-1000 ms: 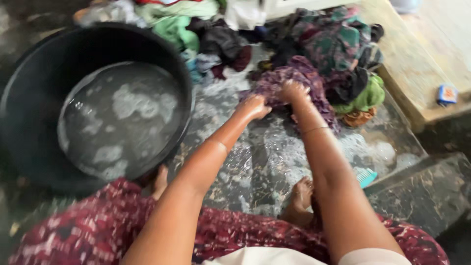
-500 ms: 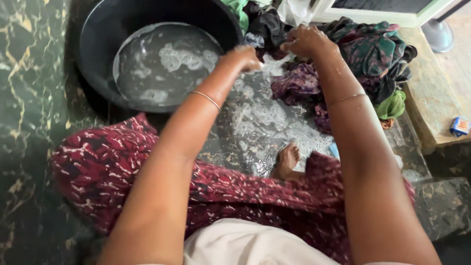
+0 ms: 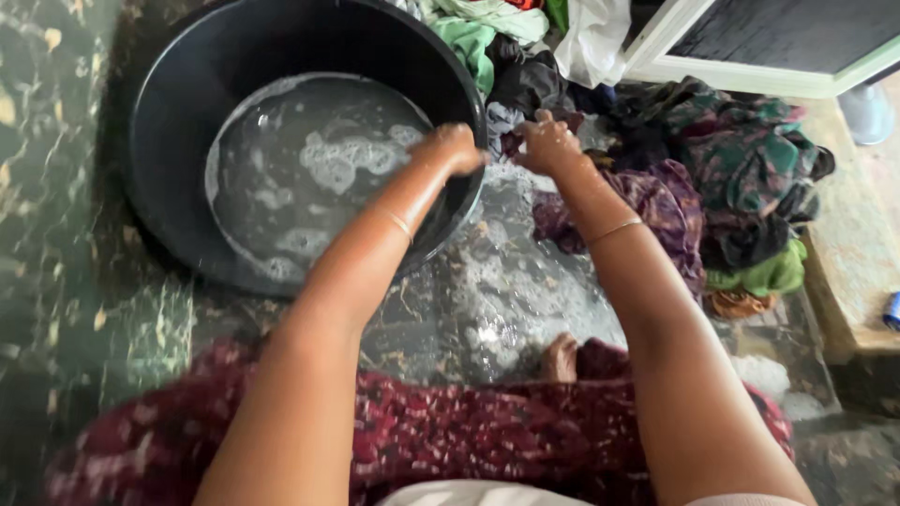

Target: The person washes several pieces of clothing by hand on the floor, using soap and a brush to scrub a black garment, then a purple patterned garment, before placing multiple items into a basin under running water.

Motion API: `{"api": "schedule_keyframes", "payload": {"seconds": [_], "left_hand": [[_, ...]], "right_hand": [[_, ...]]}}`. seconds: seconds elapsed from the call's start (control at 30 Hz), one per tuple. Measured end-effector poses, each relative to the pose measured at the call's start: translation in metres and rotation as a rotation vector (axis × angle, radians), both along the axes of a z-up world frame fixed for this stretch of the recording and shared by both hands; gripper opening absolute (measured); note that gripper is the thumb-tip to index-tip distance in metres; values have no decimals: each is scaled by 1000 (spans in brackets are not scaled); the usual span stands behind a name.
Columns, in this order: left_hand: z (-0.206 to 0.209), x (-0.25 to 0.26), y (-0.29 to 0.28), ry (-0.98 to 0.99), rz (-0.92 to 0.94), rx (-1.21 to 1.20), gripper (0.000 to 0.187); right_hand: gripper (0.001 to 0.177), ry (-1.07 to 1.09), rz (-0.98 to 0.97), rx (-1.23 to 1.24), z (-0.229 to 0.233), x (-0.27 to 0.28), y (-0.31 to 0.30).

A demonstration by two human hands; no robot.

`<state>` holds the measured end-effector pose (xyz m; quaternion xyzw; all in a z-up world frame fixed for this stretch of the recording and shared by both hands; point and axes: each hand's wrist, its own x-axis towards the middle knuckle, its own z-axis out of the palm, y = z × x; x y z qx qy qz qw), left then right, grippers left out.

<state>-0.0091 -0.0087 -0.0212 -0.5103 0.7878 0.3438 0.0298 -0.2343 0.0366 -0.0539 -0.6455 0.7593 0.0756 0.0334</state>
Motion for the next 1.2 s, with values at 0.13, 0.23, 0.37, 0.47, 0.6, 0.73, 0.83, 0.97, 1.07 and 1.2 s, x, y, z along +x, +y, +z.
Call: {"api": "schedule_keyframes", "payload": {"seconds": [0.13, 0.23, 0.37, 0.47, 0.6, 0.73, 0.83, 0.97, 1.07, 1.2], "left_hand": [[-77, -27, -22, 137, 15, 29, 106], [-111, -41, -31, 294, 76, 157, 131], [-131, -68, -9, 445, 360, 185, 129], [-135, -70, 6, 550, 414, 178, 126], [-132, -66, 18, 706, 384, 127, 127], [-110, -51, 56, 594, 349, 338, 124], [-105, -39, 76, 553, 316, 426, 124], [-125, -44, 78, 655, 267, 175, 124], [-130, -44, 76, 635, 255, 178, 121], [-130, -41, 52, 507, 381, 389, 104]], "right_hand": [[80, -92, -67, -38, -65, -8, -55], [85, -198, -172, -58, -107, -3, -97], [60, -92, -254, -87, -169, -9, -138], [48, -35, -303, -128, -217, -26, -146], [36, -94, -215, -416, -252, -34, -136], [28, -282, -199, -649, -242, -41, -104], [40, -398, -213, -784, -238, -59, -64], [51, -946, -595, -873, -228, -80, -9], [48, -1004, -615, -1077, -179, -73, 12], [45, -1094, -285, -1250, -56, -65, 12]]}}
